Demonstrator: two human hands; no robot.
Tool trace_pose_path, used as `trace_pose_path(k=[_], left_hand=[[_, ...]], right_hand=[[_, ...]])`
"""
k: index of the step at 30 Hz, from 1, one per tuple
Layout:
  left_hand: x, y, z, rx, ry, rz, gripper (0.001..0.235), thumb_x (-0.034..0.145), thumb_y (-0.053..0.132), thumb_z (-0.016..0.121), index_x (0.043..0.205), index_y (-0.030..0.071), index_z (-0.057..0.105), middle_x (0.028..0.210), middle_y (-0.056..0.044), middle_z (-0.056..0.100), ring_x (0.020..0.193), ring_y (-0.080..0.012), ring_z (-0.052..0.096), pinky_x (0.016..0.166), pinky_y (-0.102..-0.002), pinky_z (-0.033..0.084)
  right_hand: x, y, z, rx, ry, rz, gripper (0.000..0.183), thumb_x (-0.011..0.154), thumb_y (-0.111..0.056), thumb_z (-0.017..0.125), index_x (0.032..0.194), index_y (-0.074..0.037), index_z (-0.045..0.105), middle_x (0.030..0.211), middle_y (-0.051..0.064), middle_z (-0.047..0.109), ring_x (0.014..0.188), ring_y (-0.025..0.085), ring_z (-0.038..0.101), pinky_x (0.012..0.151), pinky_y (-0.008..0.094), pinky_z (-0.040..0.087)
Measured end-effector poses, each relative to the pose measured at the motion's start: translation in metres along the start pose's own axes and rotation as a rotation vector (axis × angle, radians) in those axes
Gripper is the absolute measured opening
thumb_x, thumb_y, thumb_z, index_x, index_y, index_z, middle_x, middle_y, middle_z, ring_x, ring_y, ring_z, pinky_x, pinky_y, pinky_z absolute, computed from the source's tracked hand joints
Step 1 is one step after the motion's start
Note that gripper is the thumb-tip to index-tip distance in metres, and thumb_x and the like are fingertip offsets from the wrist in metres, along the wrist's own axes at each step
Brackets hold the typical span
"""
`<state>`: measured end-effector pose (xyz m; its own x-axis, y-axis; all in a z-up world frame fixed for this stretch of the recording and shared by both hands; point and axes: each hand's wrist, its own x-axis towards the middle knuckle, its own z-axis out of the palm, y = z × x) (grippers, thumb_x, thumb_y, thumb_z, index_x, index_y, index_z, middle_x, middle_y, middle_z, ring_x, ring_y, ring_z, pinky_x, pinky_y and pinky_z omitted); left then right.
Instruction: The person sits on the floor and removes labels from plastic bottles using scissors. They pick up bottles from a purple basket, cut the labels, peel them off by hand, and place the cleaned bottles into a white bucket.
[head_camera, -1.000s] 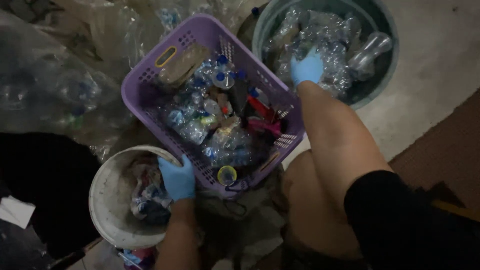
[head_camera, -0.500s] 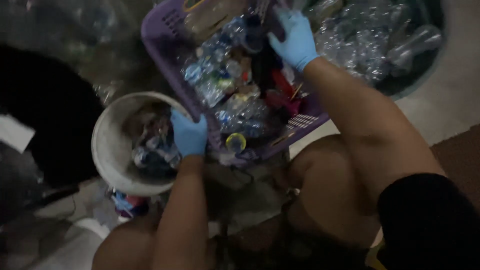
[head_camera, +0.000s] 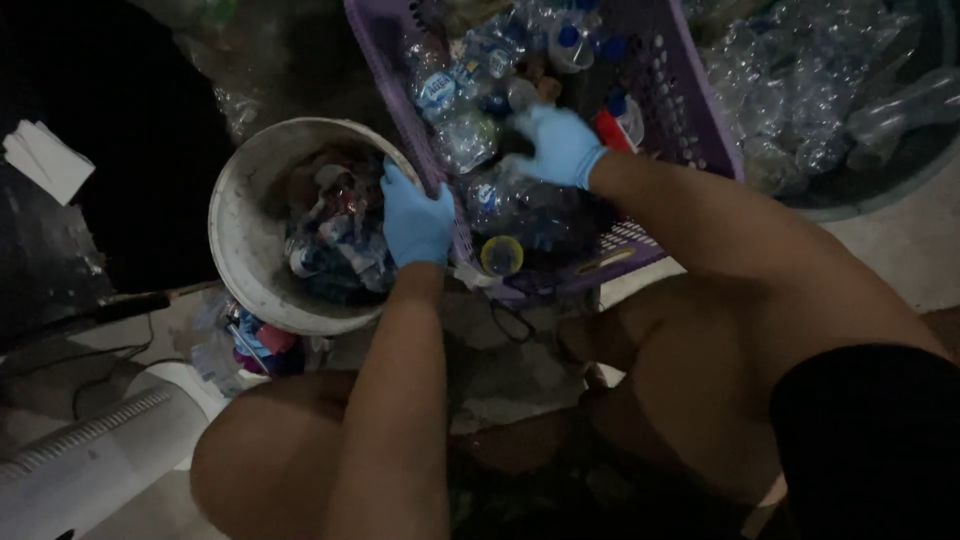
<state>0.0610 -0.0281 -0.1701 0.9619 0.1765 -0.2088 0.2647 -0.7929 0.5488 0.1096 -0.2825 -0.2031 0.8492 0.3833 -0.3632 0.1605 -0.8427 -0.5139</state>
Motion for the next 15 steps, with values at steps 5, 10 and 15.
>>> trace_pose_path(k=[5,10,15], left_hand=[[0.005,-0.008,0.006,0.005,0.068,0.079,0.086,0.091,0.035,0.071,0.154,-0.006,0.028,0.144,-0.027,0.048,0.123,-0.0452,0.059,0.093,-0.051,0.056],[0.001,0.001,-0.001,-0.042,0.056,0.062,0.084,0.092,0.036,0.069,0.152,-0.007,0.029,0.141,-0.026,0.050,0.123,-0.0445,0.059,0.093,-0.051,0.056],[0.001,0.003,-0.002,-0.019,0.052,0.057,0.087,0.093,0.042,0.069,0.153,-0.005,0.029,0.142,-0.025,0.050,0.124,-0.0433,0.058,0.092,-0.052,0.056]], right_hand=[[0.033,0.021,-0.003,-0.575,0.365,0.091,0.082,0.093,-0.049,0.069,0.158,-0.010,0.038,0.128,0.020,0.057,0.103,0.040,0.057,0.077,0.049,0.049],[0.059,0.019,0.013,-0.663,0.234,0.196,0.094,0.092,-0.064,0.066,0.162,-0.011,0.030,0.119,0.014,0.063,0.095,0.033,0.064,0.071,0.044,0.049],[0.084,0.046,0.024,-0.686,0.324,0.183,0.048,0.089,-0.053,0.070,0.122,-0.017,0.066,0.100,0.010,0.067,0.080,0.030,0.067,0.064,0.041,0.049]])
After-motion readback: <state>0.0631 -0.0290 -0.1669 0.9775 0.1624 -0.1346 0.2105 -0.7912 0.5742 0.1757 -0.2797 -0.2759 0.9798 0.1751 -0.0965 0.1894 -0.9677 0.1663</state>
